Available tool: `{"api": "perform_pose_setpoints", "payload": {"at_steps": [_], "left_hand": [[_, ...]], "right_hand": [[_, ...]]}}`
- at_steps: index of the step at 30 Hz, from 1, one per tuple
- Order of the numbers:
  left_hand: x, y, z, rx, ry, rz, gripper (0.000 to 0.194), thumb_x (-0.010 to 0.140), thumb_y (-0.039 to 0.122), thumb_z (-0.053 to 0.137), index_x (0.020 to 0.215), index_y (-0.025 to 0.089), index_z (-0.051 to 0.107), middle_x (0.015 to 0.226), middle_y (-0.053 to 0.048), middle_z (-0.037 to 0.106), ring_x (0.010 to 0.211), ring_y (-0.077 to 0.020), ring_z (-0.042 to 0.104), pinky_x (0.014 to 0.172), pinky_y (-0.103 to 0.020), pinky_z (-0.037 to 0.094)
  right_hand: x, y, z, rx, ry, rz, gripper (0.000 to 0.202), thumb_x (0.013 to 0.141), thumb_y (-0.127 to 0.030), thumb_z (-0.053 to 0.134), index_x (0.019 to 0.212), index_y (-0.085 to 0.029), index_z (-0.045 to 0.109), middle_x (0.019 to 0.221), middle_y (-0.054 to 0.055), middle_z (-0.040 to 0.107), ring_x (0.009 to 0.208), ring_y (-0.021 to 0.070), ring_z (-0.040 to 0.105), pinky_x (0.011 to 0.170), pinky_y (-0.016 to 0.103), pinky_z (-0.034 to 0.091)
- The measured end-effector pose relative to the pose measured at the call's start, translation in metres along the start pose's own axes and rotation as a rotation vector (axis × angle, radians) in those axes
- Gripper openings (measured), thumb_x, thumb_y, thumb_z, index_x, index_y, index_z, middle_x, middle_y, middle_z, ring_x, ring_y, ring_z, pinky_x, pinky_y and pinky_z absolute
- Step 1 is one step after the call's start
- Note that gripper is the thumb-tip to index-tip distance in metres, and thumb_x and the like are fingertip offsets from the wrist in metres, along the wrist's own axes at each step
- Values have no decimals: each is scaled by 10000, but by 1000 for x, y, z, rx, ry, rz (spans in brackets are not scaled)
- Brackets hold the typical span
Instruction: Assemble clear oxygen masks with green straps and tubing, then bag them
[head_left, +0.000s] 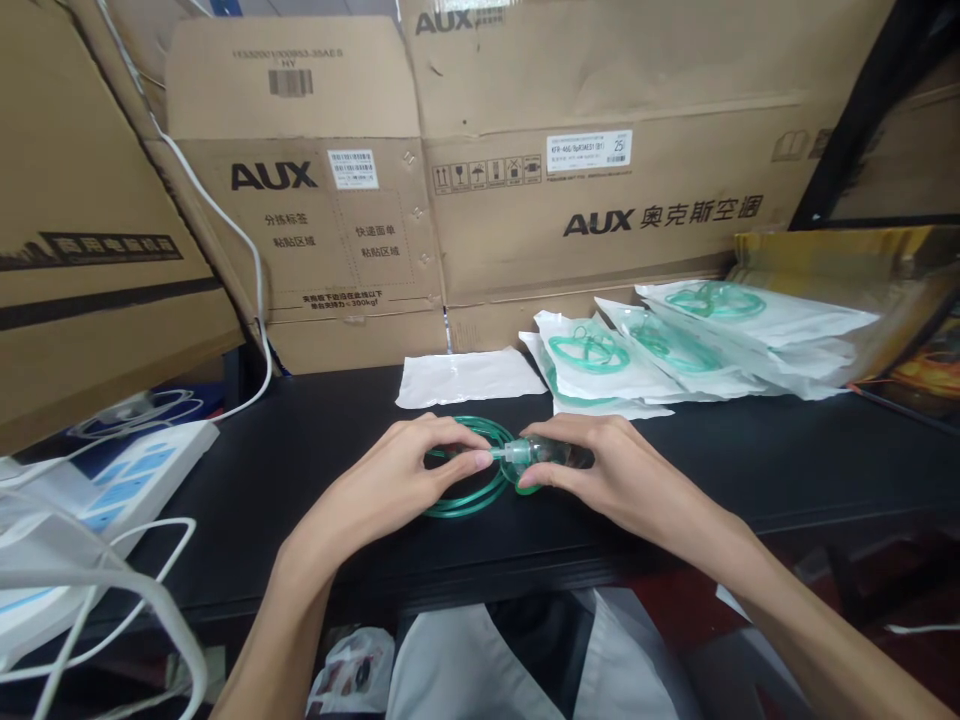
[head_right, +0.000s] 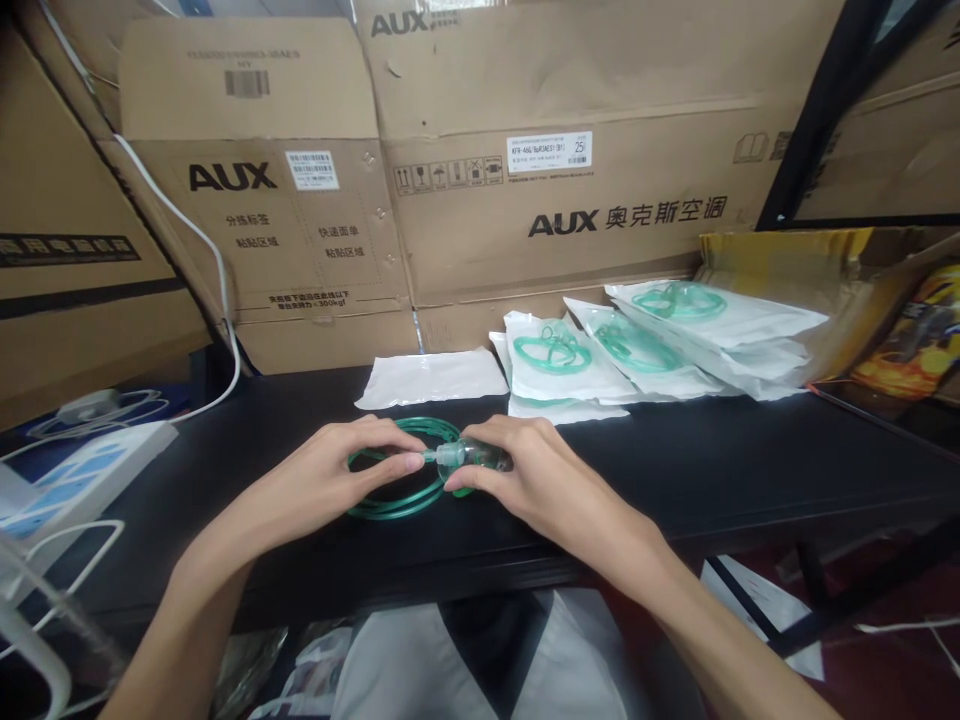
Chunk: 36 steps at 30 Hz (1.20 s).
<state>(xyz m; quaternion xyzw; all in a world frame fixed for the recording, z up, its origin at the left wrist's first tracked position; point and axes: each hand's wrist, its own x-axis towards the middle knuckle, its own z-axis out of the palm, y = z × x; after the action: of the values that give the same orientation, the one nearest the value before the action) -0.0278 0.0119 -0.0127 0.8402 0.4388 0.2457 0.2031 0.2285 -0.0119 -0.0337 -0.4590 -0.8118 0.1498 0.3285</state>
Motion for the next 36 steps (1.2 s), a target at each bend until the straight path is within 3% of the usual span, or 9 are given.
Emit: {"api": "perform_pose_setpoints", "payload": {"at_steps": [8, 17, 21, 26, 31, 36], "left_hand": [[0, 6, 1, -16, -27, 30, 324, 1012, 508, 548, 1092, 303, 786, 1098, 15, 762, 1002, -199, 670, 894, -290, 477], [3, 12, 10, 114, 93, 99, 264, 1018, 418, 577, 1099, 294, 796, 1046, -9, 762, 1001, -213, 661, 903, -314, 468], [5, 9, 11, 153, 138, 163, 248, 1023, 389, 579, 1076, 277, 793, 1010, -10, 761, 941, -202, 660, 891, -324, 472], [5, 10, 12, 190, 205, 230, 238, 1027, 353, 579, 1053, 245, 790, 989, -27, 763, 931, -205, 654, 849, -332, 478], [5, 13, 15, 245, 245, 280, 219, 1032, 303, 570, 1046, 234, 778, 1009, -27, 757, 938, -200, 646, 840, -334, 478], [7, 14, 19, 315, 244, 278, 222, 1037, 264, 550, 1047, 224, 768, 1001, -32, 747, 931, -210, 622, 842, -353, 463]], "right_hand": [[0, -3, -2, 32, -30, -59, 233, 960, -471, 665, 1129, -332, 743, 1186, -29, 744, 1088, 227, 675, 924, 307, 463], [-2, 2, 0, -40, 1, -73, 202, 1001, -397, 589, 1035, -305, 766, 1266, 18, 711, 1156, 261, 640, 996, 347, 449], [1, -3, 1, 22, 29, -14, 214, 973, -379, 593, 994, -266, 774, 1137, 45, 753, 1031, 268, 672, 872, 321, 494], [3, -10, 2, 156, -7, 90, 296, 984, -438, 564, 1002, -217, 761, 924, 34, 742, 842, 222, 636, 722, 282, 461], [4, -10, 1, 306, -90, 186, 407, 980, -552, 541, 887, -182, 685, 672, -33, 508, 585, 116, 378, 539, 255, 296], [7, -2, 6, 436, -139, 204, 465, 969, -596, 543, 808, -169, 628, 676, -39, 445, 597, 109, 361, 545, 257, 282]]}}
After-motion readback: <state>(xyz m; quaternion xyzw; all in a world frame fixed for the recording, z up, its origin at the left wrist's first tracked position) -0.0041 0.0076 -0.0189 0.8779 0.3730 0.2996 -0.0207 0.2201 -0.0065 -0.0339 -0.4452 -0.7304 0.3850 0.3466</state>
